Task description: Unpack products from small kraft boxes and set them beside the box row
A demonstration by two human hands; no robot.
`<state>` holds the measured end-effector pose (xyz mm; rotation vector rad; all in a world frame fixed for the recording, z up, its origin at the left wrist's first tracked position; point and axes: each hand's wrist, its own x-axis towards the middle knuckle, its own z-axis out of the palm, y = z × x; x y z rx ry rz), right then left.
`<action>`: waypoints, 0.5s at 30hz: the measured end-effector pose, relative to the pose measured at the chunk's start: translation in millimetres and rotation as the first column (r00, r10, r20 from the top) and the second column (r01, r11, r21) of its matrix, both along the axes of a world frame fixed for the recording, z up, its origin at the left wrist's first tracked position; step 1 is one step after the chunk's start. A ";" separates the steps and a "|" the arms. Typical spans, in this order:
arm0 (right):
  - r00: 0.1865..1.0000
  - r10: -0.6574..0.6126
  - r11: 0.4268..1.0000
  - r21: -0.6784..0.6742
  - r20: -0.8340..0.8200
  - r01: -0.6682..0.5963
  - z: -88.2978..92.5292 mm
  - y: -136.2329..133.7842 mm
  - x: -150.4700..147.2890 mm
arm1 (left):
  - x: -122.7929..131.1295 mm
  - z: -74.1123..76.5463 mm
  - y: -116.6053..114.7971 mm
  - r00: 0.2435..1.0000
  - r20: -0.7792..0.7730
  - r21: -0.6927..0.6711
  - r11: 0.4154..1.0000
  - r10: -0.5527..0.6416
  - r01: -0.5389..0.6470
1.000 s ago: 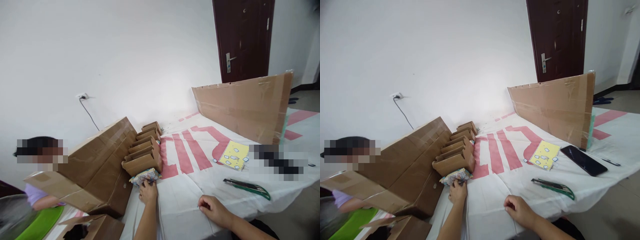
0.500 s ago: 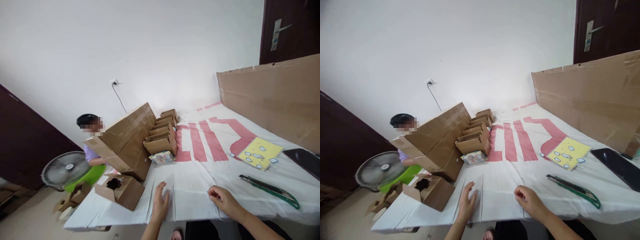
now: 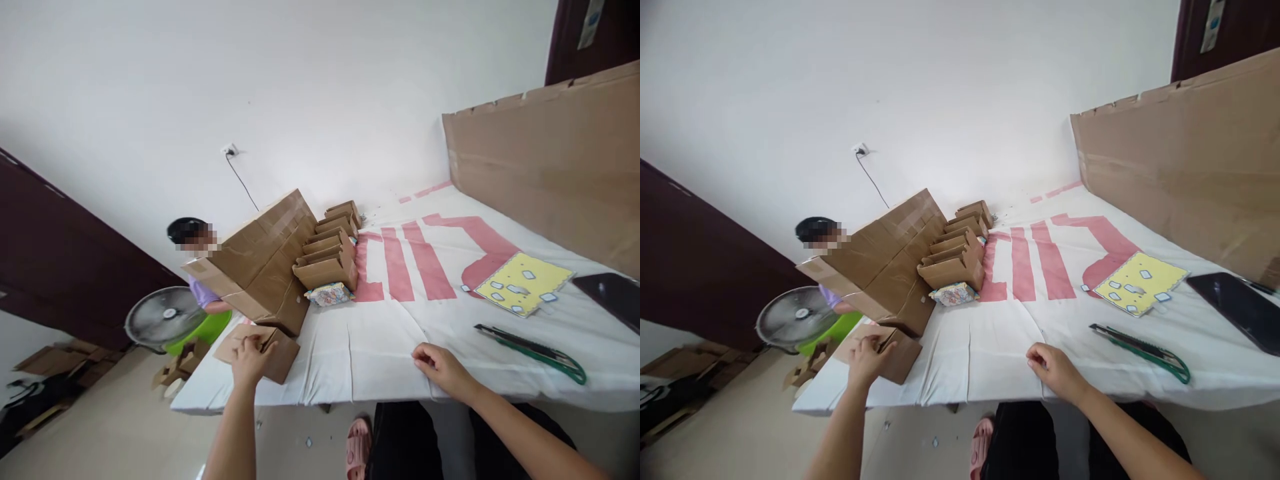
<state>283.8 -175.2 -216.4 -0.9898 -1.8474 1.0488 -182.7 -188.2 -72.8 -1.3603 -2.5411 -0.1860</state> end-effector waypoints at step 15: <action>0.951 -0.223 0.975 -0.047 -0.214 0.218 -7.3 8.9 -1.0 | 230.6 -14.8 -36.8 0.730 -0.149 -0.236 0.741 -0.666 0.628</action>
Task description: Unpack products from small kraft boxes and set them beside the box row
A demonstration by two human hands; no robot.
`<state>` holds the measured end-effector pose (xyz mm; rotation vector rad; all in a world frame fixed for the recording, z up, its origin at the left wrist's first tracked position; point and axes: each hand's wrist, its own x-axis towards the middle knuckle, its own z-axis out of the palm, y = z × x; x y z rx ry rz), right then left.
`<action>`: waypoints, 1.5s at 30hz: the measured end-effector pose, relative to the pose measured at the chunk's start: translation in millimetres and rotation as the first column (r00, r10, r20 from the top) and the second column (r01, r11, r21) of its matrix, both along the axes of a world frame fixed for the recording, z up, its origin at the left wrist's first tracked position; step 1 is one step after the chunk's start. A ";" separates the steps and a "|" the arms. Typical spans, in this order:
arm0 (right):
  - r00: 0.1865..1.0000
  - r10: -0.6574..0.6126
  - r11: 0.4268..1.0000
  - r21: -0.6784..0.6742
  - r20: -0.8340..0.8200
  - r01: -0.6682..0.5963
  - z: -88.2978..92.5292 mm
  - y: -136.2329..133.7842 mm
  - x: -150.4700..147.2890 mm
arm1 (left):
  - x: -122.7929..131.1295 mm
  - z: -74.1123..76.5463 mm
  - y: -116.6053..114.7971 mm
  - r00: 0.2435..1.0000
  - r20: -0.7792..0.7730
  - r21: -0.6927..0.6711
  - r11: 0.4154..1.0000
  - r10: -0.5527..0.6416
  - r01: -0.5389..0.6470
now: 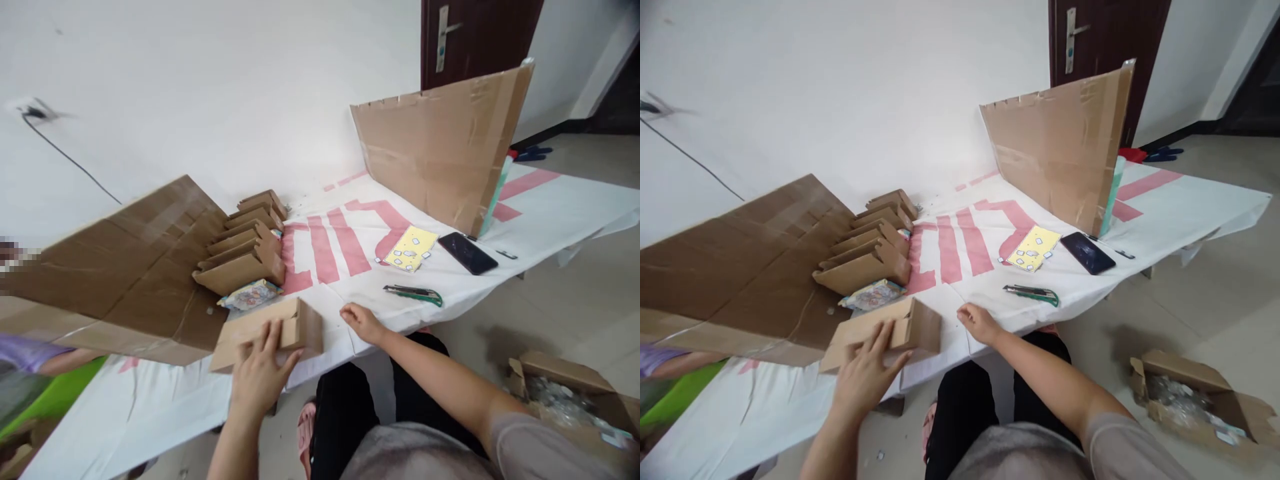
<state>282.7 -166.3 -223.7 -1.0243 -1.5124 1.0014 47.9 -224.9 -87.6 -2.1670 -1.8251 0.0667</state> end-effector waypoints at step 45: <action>0.853 0.241 0.962 -0.001 0.464 -0.271 -47.7 -183.4 121.3 | 102.5 -0.4 10.0 0.988 0.144 0.106 0.993 -0.061 0.046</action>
